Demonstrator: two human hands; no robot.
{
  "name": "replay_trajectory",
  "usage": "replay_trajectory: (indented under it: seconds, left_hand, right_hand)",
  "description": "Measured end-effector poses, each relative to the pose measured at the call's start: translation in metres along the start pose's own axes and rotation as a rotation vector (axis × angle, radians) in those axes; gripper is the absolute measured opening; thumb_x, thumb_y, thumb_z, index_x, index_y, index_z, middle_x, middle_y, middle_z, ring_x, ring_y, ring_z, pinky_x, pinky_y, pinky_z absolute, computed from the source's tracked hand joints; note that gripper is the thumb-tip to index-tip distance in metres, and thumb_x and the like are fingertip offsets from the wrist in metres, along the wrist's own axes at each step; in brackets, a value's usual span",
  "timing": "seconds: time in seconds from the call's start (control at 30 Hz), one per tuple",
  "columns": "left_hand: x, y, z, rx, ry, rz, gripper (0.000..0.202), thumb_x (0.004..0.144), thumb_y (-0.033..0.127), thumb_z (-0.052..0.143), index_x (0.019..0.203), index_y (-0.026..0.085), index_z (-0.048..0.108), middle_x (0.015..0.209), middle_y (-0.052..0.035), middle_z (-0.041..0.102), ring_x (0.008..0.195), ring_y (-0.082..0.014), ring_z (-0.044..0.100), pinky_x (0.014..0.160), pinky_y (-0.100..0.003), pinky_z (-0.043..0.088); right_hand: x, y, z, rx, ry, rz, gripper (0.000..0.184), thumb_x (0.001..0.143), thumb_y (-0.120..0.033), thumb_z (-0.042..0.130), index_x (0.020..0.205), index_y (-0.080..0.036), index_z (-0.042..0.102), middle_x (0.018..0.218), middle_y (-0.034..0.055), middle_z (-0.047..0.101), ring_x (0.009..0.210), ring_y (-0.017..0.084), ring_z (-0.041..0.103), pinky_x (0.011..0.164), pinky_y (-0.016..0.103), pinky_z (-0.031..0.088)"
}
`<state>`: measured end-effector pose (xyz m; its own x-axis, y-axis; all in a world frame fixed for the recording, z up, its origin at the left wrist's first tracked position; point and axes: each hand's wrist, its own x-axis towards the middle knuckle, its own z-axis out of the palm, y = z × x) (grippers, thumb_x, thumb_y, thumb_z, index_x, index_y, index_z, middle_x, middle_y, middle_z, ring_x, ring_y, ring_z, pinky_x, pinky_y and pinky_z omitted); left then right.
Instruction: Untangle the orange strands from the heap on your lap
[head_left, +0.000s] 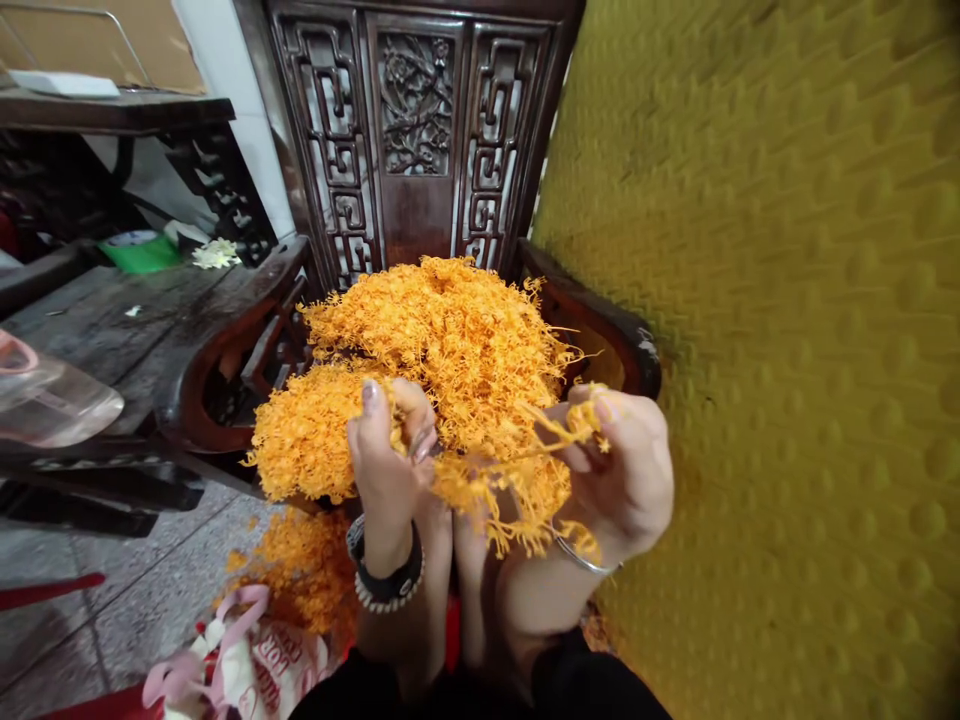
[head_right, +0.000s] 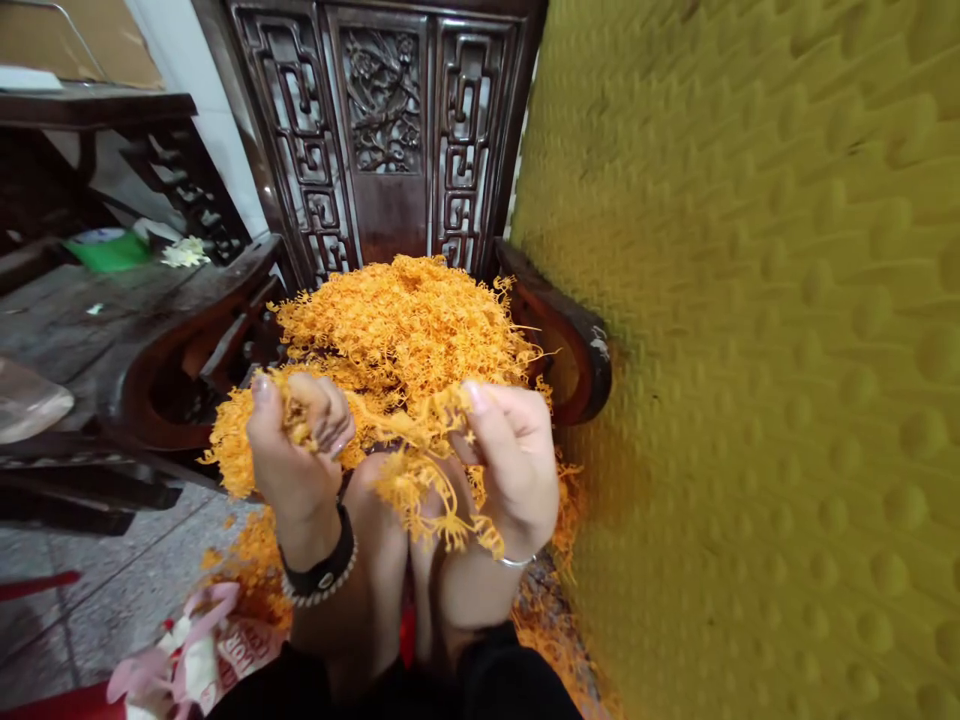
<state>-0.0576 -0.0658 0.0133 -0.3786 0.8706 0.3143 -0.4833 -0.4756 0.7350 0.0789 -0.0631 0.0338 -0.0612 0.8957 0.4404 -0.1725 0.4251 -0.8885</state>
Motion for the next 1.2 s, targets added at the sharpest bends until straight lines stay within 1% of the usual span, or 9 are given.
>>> replay_trajectory:
  seconds: [0.1, 0.23, 0.43, 0.6, 0.77, 0.9, 1.07, 1.13, 1.2]
  left_hand:
    - [-0.001, -0.001, -0.001, 0.061, -0.038, -0.033, 0.037, 0.087, 0.045, 0.044, 0.075, 0.017, 0.065, 0.043, 0.0046, 0.034, 0.035, -0.0066, 0.031, 0.031, -0.018, 0.023]
    - [-0.001, -0.001, -0.005, -0.026, -0.173, -0.098, 0.034, 0.088, 0.038, 0.048, 0.116, 0.023, 0.058, 0.04, 0.0088, 0.029, 0.029, -0.0067, 0.023, 0.027, -0.017, 0.023]
    - [-0.003, 0.003, -0.01, -0.185, -0.248, -0.052, 0.013, 0.09, 0.035, 0.048, 0.083, 0.026, 0.055, 0.044, 0.0087, 0.029, 0.032, -0.0052, 0.017, 0.027, -0.013, 0.021]
    - [-0.005, 0.017, -0.018, -0.164, -0.225, 0.116, 0.029, 0.077, 0.053, 0.059, 0.074, 0.026, 0.05, 0.044, 0.0087, 0.029, 0.032, -0.0057, 0.02, 0.026, -0.016, 0.019]
    - [0.007, 0.0, -0.027, 0.046, -0.109, 0.166, 0.049, 0.073, 0.066, 0.055, 0.057, 0.021, 0.044, 0.043, 0.0063, 0.029, 0.035, -0.0064, 0.024, 0.032, -0.021, 0.016]
    - [0.012, -0.012, -0.034, 0.139, -0.409, -0.1, 0.062, 0.07, 0.078, 0.039, 0.051, 0.019, 0.044, 0.045, 0.0031, 0.034, 0.039, -0.0086, 0.031, 0.037, -0.023, 0.022]
    - [0.006, -0.002, -0.031, 0.287, -0.732, -0.317, 0.035, 0.069, 0.046, 0.07, 0.057, 0.017, 0.054, 0.052, 0.0025, 0.044, 0.047, -0.0092, 0.039, 0.045, -0.022, 0.032]
    - [0.004, 0.001, -0.028, 0.279, -0.703, -0.337, 0.032, 0.079, 0.04, 0.062, 0.057, 0.017, 0.055, 0.05, 0.0028, 0.042, 0.044, -0.008, 0.035, 0.042, -0.021, 0.029]
    - [0.002, 0.0, -0.025, 0.228, -0.516, -0.33, 0.038, 0.084, 0.039, 0.055, 0.053, 0.017, 0.049, 0.046, 0.0044, 0.036, 0.039, -0.0065, 0.029, 0.037, -0.02, 0.023]
  right_hand:
    - [0.001, 0.003, -0.009, 0.072, -0.112, -0.014, 0.041, 0.085, -0.03, 0.051, 0.049, -0.019, 0.037, 0.043, -0.0071, 0.026, 0.04, 0.005, 0.021, 0.039, 0.023, 0.017]
    - [0.005, 0.006, -0.013, 0.002, -0.2, 0.02, 0.041, 0.088, -0.03, 0.049, 0.05, -0.018, 0.038, 0.045, -0.0067, 0.029, 0.041, 0.005, 0.021, 0.039, 0.023, 0.016]
    - [0.009, 0.005, 0.001, -0.106, -0.263, 0.036, 0.042, 0.09, -0.031, 0.048, 0.053, -0.018, 0.031, 0.051, -0.0071, 0.023, 0.044, 0.005, 0.02, 0.041, 0.023, 0.018]
    - [0.01, 0.003, 0.009, -0.23, -0.322, 0.016, 0.038, 0.09, -0.028, 0.047, 0.055, -0.019, 0.033, 0.051, -0.0074, 0.025, 0.045, 0.005, 0.019, 0.041, 0.023, 0.016]
    - [0.013, 0.001, 0.005, -0.251, -0.617, -0.008, 0.037, 0.087, -0.021, 0.05, 0.053, -0.019, 0.034, 0.051, -0.0075, 0.024, 0.045, 0.005, 0.022, 0.043, 0.022, 0.02]
    - [0.017, 0.004, 0.0, -0.247, -0.778, -0.009, 0.031, 0.085, -0.018, 0.05, 0.055, -0.018, 0.043, 0.053, -0.0063, 0.034, 0.047, 0.005, 0.031, 0.045, 0.021, 0.026]
    - [0.02, 0.008, -0.006, -0.341, -0.753, 0.04, 0.027, 0.085, -0.023, 0.053, 0.058, -0.017, 0.051, 0.053, -0.0059, 0.038, 0.048, 0.006, 0.033, 0.046, 0.021, 0.028]
    - [0.019, 0.009, -0.006, -0.267, -0.663, 0.072, 0.032, 0.086, -0.027, 0.052, 0.056, -0.017, 0.048, 0.052, -0.0063, 0.036, 0.046, 0.005, 0.031, 0.043, 0.021, 0.026]
    - [0.018, 0.009, -0.003, -0.115, -0.446, 0.082, 0.039, 0.089, -0.03, 0.048, 0.052, -0.018, 0.04, 0.049, -0.0075, 0.028, 0.043, 0.005, 0.023, 0.04, 0.021, 0.019]
